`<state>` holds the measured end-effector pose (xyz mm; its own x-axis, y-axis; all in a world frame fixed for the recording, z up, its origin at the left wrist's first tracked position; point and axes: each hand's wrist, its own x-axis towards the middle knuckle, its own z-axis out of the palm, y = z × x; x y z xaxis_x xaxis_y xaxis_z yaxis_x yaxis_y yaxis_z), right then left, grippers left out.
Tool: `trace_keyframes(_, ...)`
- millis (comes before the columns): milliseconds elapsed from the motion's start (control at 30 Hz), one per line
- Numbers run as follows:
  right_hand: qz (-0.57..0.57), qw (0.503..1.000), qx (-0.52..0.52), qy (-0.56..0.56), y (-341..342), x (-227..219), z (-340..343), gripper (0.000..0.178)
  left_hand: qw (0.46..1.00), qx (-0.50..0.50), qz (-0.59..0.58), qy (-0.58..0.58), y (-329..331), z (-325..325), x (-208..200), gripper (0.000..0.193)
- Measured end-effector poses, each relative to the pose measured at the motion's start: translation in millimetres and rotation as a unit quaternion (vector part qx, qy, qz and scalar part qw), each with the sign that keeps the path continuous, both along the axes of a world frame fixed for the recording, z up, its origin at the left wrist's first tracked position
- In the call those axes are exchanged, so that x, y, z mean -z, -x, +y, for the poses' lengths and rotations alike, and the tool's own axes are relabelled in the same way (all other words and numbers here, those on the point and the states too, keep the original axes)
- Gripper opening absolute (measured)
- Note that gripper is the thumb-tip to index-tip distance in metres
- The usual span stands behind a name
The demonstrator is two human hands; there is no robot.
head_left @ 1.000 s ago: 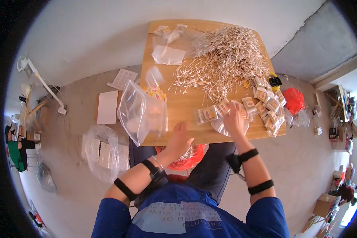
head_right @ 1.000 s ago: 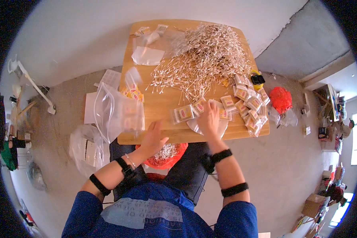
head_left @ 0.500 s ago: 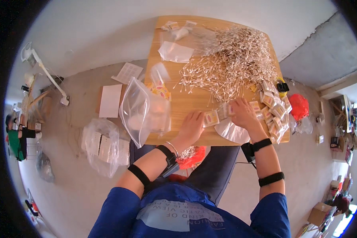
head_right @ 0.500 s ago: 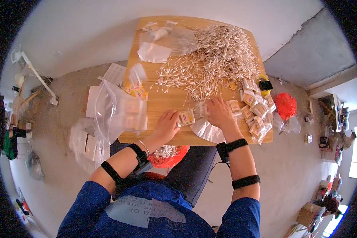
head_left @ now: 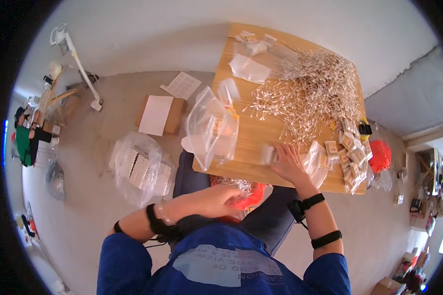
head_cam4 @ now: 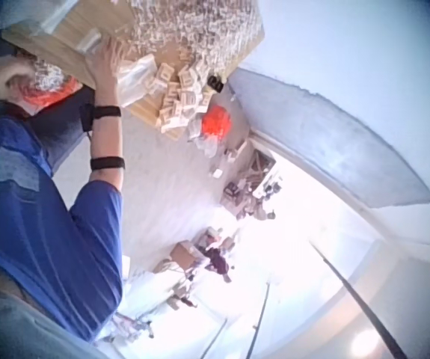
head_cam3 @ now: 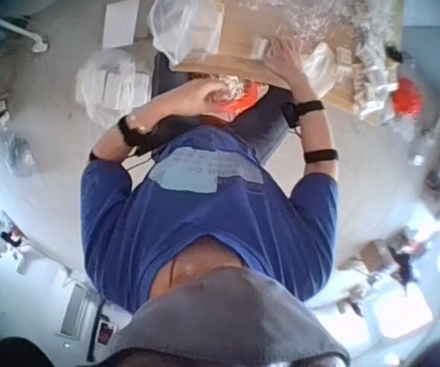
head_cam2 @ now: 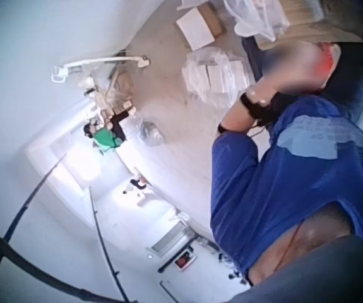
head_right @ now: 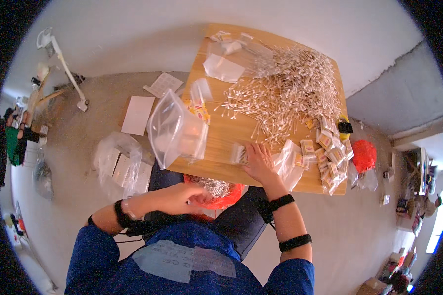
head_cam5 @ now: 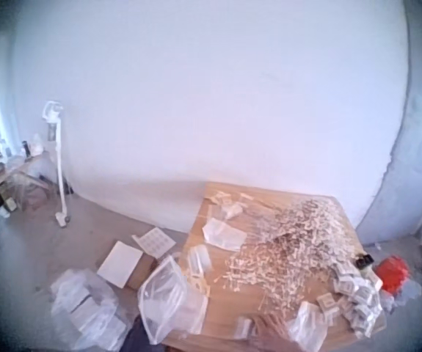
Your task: The person repeatedly picks up small packets of cotton swabs from a wooden table and places them into a larger clear plastic bag. They arrange the packets inside the bag and occasionally adjust the pile of loose swabs on the table. The task continues with the same repetitive packing motion throughout the clip.
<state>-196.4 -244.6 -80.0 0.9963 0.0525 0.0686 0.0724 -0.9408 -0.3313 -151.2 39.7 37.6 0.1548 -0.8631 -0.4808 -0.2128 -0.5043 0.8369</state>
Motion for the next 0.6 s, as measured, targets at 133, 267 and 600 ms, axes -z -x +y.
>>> trace_keyframes(133, 0.044, 0.999, 0.016, -0.004, -0.8, 2.3, 6.5, 0.071, 0.962, -0.168, 0.179, 0.122, -30.0, 58.2, -70.3, 0.011)
trace_keyframes(267, 0.053, 0.995, 0.063, -0.055, 2.4, 4.4, 15.4, 0.065, 0.798, -0.523, -0.098, 0.282, -78.3, 59.1, -62.0, 0.017)
trace_keyframes(600, 0.067, 0.637, 0.079, -0.764, -20.0, -154.4, 86.4, 0.044, 0.817, -0.491, -0.27, 0.138, -90.7, 35.4, -33.8, 0.027)
